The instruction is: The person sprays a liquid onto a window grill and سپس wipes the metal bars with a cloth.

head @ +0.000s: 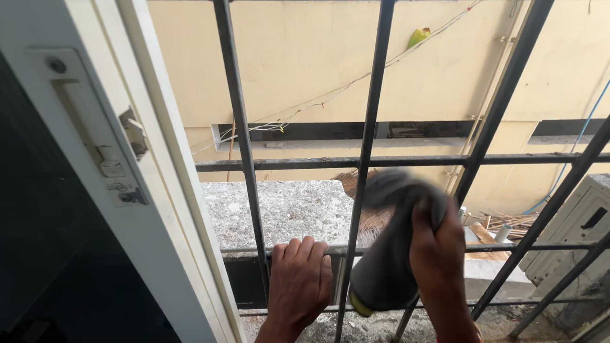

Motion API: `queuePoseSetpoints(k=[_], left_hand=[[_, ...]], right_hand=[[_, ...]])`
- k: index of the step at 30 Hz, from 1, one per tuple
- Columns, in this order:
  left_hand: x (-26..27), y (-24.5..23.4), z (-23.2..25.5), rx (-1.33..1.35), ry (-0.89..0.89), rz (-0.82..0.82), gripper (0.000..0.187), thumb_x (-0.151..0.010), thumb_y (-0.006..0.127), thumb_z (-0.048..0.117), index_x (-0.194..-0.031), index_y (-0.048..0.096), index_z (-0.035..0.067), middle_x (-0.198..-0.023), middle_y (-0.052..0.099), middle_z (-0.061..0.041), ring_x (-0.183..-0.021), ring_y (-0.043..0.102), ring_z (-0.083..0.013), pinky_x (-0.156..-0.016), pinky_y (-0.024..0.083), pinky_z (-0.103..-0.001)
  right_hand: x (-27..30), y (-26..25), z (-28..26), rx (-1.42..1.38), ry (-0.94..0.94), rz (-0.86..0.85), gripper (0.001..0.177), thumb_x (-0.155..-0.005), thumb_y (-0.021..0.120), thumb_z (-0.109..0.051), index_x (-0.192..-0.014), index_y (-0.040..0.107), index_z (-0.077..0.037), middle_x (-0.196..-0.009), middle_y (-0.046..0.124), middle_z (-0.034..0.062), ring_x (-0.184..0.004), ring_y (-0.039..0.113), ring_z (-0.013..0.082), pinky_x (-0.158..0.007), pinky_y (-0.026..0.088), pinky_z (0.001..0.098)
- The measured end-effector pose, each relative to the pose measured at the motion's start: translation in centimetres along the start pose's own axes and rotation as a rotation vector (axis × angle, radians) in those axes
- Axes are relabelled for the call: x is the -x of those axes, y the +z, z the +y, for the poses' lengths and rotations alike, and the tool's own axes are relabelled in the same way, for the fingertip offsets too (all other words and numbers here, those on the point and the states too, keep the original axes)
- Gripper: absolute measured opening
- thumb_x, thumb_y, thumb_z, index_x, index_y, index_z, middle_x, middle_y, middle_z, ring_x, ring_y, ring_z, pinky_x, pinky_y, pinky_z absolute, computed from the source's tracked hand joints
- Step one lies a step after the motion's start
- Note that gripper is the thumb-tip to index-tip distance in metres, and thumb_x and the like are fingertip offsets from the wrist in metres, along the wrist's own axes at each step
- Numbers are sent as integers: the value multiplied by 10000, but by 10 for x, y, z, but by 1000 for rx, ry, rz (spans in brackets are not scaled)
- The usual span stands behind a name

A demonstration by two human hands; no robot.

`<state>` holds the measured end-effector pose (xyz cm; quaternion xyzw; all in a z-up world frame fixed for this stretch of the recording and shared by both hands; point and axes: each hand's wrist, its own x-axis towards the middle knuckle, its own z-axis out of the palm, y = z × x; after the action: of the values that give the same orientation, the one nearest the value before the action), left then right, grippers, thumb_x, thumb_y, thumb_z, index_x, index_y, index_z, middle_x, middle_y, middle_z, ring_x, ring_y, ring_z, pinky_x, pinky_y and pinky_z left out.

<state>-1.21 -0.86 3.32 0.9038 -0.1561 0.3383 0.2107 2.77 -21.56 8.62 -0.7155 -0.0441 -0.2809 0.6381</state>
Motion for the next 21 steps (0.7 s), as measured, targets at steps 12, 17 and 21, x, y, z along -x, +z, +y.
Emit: queuePoseSetpoints(k=[12,17,21], left_hand=[[2,-10,5,12,36,31,242,-994,419,260,-891,576,108,-796,492,-79,-775,484,-235,-784,353,-426],[-4,-10,7,-41,-65,-92,290,-988,404,283,-843,586,111,-742,505,-85,-721,495,-236,-768,368,-433],[-15,-6,7,-148,-203,-310,429,-1051,342,319,-812,627,106,-739,570,-79,-693,553,-226,-806,399,-446]], right_hand=[[27,52,-31,-170,-89,-484,321,-1009,397,-203,-1259,555,-80,-1032,604,79,-887,593,139,-775,559,356],[9,59,-35,0,85,-325,267,-1077,393,-281,-1119,550,-69,-876,611,91,-787,627,157,-690,548,374],[24,43,-27,103,31,-545,283,-1066,421,-256,-1118,583,-30,-880,608,114,-754,622,215,-646,579,376]])
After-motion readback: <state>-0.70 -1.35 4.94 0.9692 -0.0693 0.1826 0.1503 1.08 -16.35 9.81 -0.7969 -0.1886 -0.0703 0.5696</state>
